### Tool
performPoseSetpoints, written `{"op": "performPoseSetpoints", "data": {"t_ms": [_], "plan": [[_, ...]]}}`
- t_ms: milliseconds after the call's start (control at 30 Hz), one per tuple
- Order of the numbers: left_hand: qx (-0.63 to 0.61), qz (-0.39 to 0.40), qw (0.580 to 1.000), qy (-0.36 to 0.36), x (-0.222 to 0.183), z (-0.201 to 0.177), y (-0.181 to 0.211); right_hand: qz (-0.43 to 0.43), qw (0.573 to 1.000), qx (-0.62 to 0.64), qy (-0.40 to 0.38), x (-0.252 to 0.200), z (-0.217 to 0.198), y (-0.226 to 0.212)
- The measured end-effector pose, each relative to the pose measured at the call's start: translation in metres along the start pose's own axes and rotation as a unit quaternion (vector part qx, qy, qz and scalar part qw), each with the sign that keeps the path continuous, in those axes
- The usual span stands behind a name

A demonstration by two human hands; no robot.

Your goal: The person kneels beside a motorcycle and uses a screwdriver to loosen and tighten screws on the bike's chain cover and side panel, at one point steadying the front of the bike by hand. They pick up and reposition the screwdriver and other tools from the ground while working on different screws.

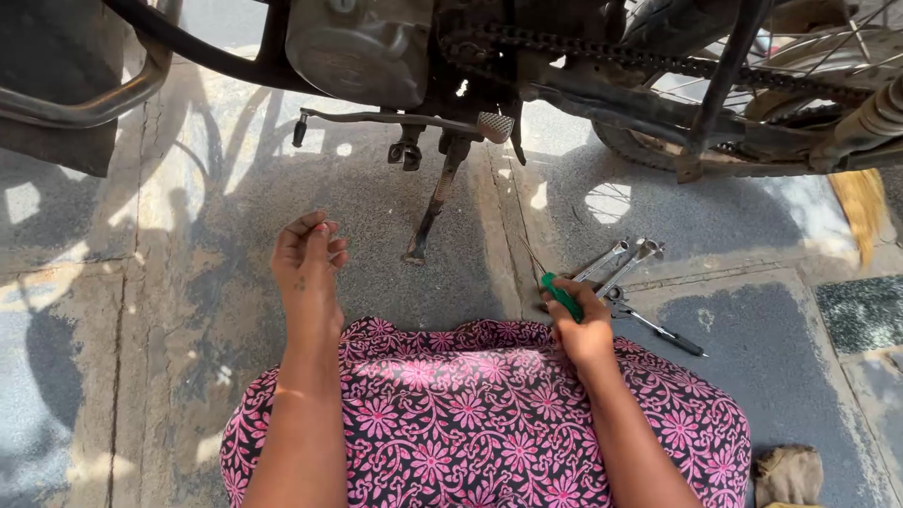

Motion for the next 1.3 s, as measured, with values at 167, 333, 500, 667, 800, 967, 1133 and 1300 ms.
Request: {"op": "performPoseSetpoints", "data": {"t_ms": [167,333,500,667,800,967,1133,1300], "plan": [[0.08,0.04,0.996,-0.01,0.0,0.016,-0.009,0.07,0.973,0.219,0.029,0.008,-0.001,-0.006],[0.212,0.07,0.975,0.003,-0.008,0.032,-0.005,0.023,0.969,0.243,0.029,0.008,0.004,-0.003],[0.314,0.1,0.944,0.005,-0.003,0.037,-0.014,0.029,0.961,0.275,0.011,0.002,0.002,-0.013],[0.49,0.14,0.86,0.023,0.003,0.046,-0.029,0.043,0.953,0.299,0.005,0.003,-0.005,-0.031],[0.537,0.114,0.835,0.021,0.008,0.047,-0.035,0.044,0.952,0.302,0.0,0.003,-0.003,-0.033],[0.564,0.118,0.817,0.016,0.011,0.044,-0.04,0.029,0.957,0.286,-0.038,0.011,0.005,-0.032],[0.564,0.111,0.818,0.012,0.014,0.044,-0.041,0.028,0.961,0.273,-0.043,0.018,0.006,-0.032],[0.569,0.116,0.814,0.005,0.015,0.043,-0.045,0.042,0.96,0.272,-0.04,0.021,0.004,-0.034]]}}
Point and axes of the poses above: each hand's wrist, its own x-axis towards the middle knuckle, its own z-axis out of the palm, y = z × x, the point moved 7 cm from there along x, towards the middle knuckle, and after that the axes turned 5 degrees about -z, right-handed, at the moved point
